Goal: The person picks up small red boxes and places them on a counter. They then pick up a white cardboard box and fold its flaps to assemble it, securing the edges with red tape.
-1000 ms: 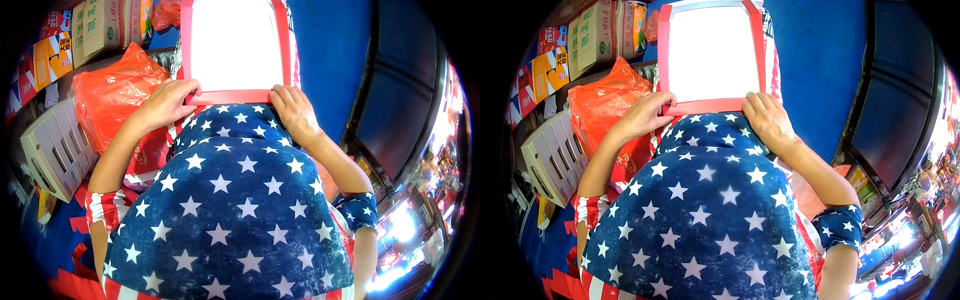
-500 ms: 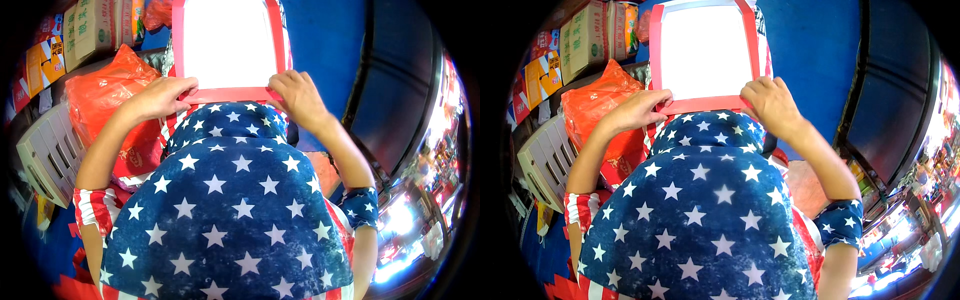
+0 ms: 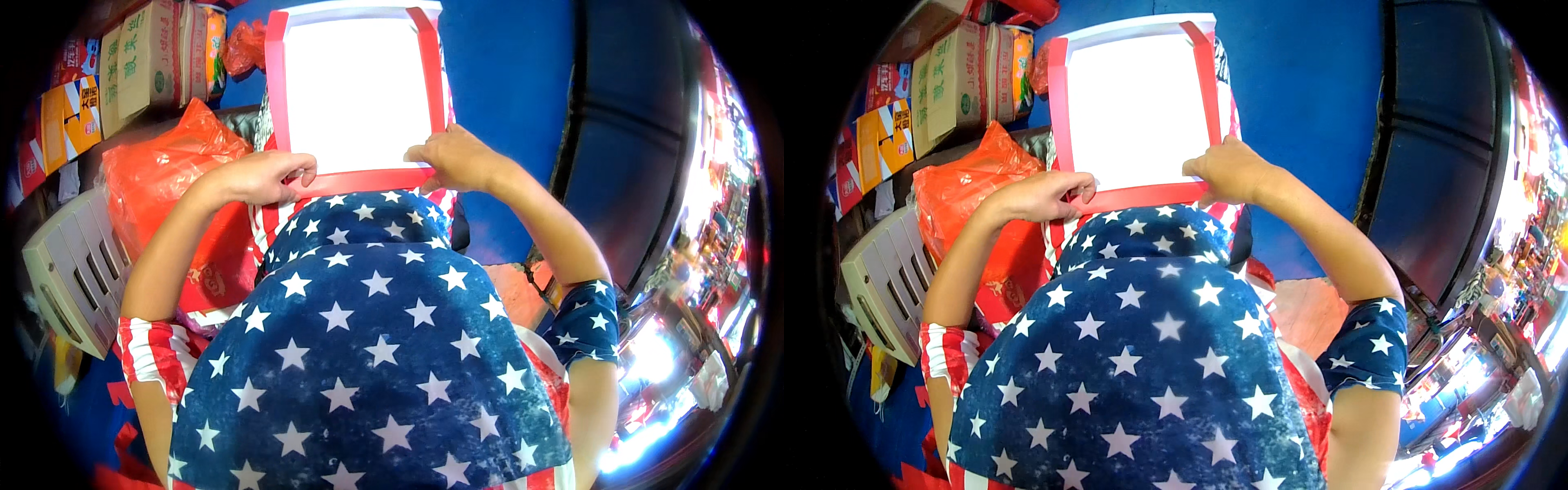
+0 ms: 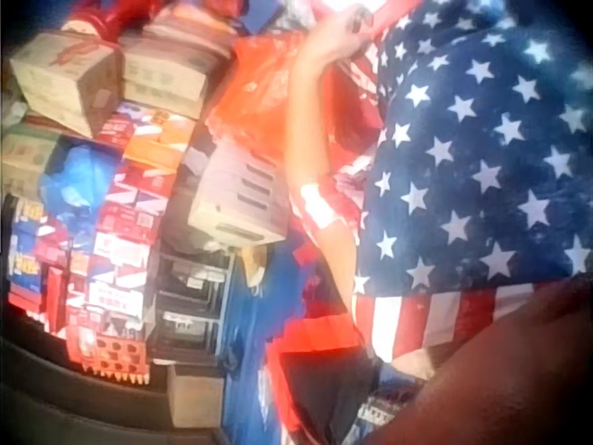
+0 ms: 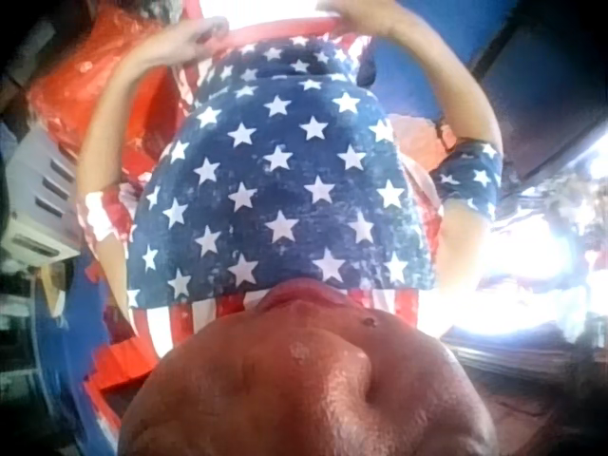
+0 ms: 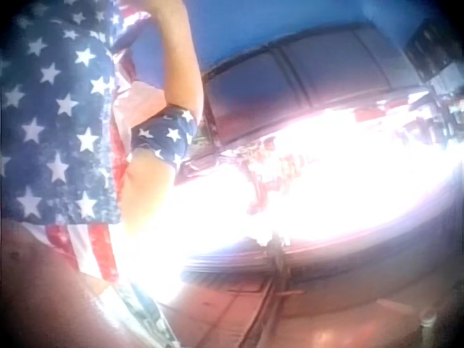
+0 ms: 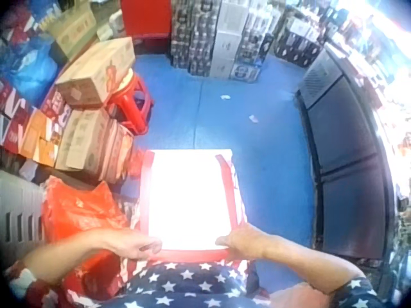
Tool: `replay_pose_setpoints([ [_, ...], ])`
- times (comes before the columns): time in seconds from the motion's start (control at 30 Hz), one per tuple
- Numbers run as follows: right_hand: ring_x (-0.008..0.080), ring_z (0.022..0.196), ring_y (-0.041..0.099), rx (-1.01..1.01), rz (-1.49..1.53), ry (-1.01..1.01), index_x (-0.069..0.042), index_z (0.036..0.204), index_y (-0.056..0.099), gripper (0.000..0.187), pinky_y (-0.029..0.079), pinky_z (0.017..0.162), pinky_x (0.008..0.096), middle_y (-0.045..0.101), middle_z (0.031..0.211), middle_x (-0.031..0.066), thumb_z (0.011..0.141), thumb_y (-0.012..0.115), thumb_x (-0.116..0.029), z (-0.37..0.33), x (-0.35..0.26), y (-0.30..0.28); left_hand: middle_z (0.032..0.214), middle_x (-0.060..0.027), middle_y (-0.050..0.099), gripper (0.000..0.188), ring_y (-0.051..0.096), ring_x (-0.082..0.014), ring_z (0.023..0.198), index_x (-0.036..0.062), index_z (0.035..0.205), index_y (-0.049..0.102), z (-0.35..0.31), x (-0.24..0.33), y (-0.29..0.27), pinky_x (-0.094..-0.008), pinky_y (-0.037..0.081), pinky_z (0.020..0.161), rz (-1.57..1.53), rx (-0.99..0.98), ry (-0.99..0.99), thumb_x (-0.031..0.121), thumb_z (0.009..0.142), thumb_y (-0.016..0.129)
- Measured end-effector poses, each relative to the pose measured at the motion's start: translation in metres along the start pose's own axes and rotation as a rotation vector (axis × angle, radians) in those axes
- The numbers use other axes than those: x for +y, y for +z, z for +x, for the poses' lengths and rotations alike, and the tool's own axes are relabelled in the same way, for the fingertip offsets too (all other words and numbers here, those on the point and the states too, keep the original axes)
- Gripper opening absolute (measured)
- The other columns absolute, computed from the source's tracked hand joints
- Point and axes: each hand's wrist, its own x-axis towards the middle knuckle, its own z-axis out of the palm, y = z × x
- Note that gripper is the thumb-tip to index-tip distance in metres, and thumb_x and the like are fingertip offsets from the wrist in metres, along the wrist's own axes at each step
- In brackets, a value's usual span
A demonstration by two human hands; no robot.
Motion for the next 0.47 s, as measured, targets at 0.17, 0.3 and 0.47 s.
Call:
replay_pose_setpoints([
  [0.17, 0.0288, 0.105, 0.063, -0.055, 0.098, 0.074, -0.015, 0.131, 0.055, 0.055, 0.04, 0.1, 0.0436, 0.069, 0.12, 0.0094, 0.084, 0.081, -0.028, -0.003, -0.005, -0.004, 0.078, -0.0099, 0.055, 0.03, 0.058, -0.0263, 0.075, 0.0081, 0.102, 0.047, 0.005, 0.014, 0.005, -0.039, 0.046, 0.069, 0.224, 0.025, -0.074, 0.009, 0.083, 0.07],
  [0.3, 0.0295, 0.104, 0.063, 0.262, 0.183, -0.037, -0.012, 0.13, 0.049, 0.057, 0.041, 0.098, 0.0422, 0.06, 0.128, 0.0104, 0.083, 0.08, -0.02, -0.01, 0.003, 0.019, 0.086, -0.0153, 0.06, 0.031, 0.062, -0.0363, 0.085, 0.0064, 0.105, 0.048, 0.007, 0.011, 0.027, -0.0455, 0.048, 0.074, 0.3, 0.249, -0.078, 0.011, 0.083, 0.07],
  [0.47, 0.0264, 0.122, 0.053, 0.417, -0.086, -0.07, -0.011, 0.128, 0.046, 0.052, 0.042, 0.097, 0.0412, 0.053, 0.127, 0.01, 0.086, 0.076, -0.014, -0.015, 0.0, 0.035, 0.1, -0.0198, 0.062, 0.036, 0.062, -0.0353, 0.1, 0.0066, 0.116, 0.051, 0.0, 0.006, 0.043, -0.0467, 0.047, 0.086, 0.317, 0.355, -0.093, 0.014, 0.085, 0.069],
])
